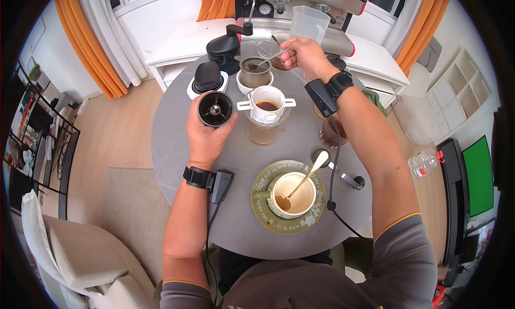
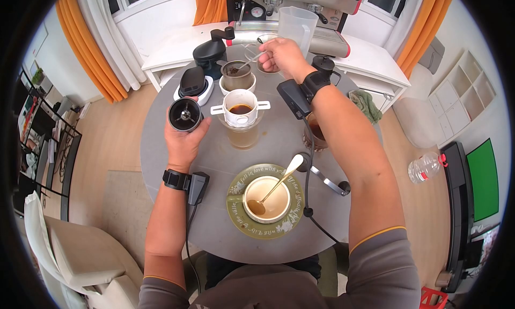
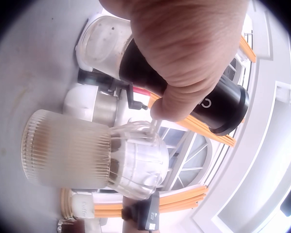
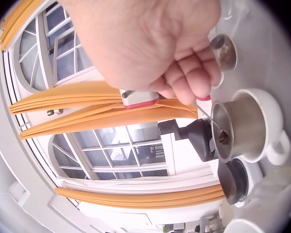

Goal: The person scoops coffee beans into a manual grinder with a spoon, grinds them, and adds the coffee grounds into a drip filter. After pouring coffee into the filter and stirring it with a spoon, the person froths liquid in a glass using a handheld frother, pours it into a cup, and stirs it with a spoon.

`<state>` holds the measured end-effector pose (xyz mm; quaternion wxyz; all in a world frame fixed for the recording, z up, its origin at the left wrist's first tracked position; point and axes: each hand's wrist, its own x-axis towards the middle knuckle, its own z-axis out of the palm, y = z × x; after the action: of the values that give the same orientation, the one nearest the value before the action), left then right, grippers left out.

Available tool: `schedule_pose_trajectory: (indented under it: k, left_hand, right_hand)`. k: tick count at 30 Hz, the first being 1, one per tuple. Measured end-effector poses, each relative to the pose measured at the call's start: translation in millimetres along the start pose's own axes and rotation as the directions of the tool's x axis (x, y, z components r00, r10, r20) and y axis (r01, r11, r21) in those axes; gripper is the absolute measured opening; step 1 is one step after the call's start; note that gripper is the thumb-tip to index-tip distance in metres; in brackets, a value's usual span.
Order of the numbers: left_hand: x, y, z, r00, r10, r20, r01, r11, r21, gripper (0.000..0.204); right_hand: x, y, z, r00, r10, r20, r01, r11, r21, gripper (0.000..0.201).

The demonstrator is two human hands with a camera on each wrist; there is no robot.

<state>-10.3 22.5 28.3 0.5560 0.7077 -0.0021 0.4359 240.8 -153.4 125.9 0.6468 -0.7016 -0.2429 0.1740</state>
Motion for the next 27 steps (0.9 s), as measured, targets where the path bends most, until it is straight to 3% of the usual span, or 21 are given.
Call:
schedule_pose_trajectory:
  k: [9, 15, 24, 27]
  left_hand:
    - [-0.2, -8.9, 1.2, 1.0, 0.013, 0.002, -0.012, 0.999, -0.04, 0.055]
    - [0.2, -7.0, 2.3, 1.0, 0.018, 0.007, -0.018, 0.999, -0.03, 0.053]
    - [0.5, -9.8, 0.1, 1.0, 0.016, 0.014, -0.016, 1.0, 0.009, 0.054]
    - [0.2, -7.4, 1.0, 1.0, 0.012, 0.011, -0.012, 1.0, -0.005, 0.053]
  right_hand:
    - [0.6, 1.8, -11.8, 0.998, -0.045, -0.032, 0.047, 0.997, 0.054, 0.019]
    - [-8.8, -3.2, -2.0, 0.993, -0.092, -0.073, 0.09, 0.995, -0.036, 0.02]
    - [-13.2, -3.4, 13.2, 0.996, -0.085, -0.035, 0.082, 0.993, -0.08, 0.018]
    - [-12.7, -2.4, 12.0, 0.997, -0.011, 0.076, 0.02, 0.992, -0.121, 0.018]
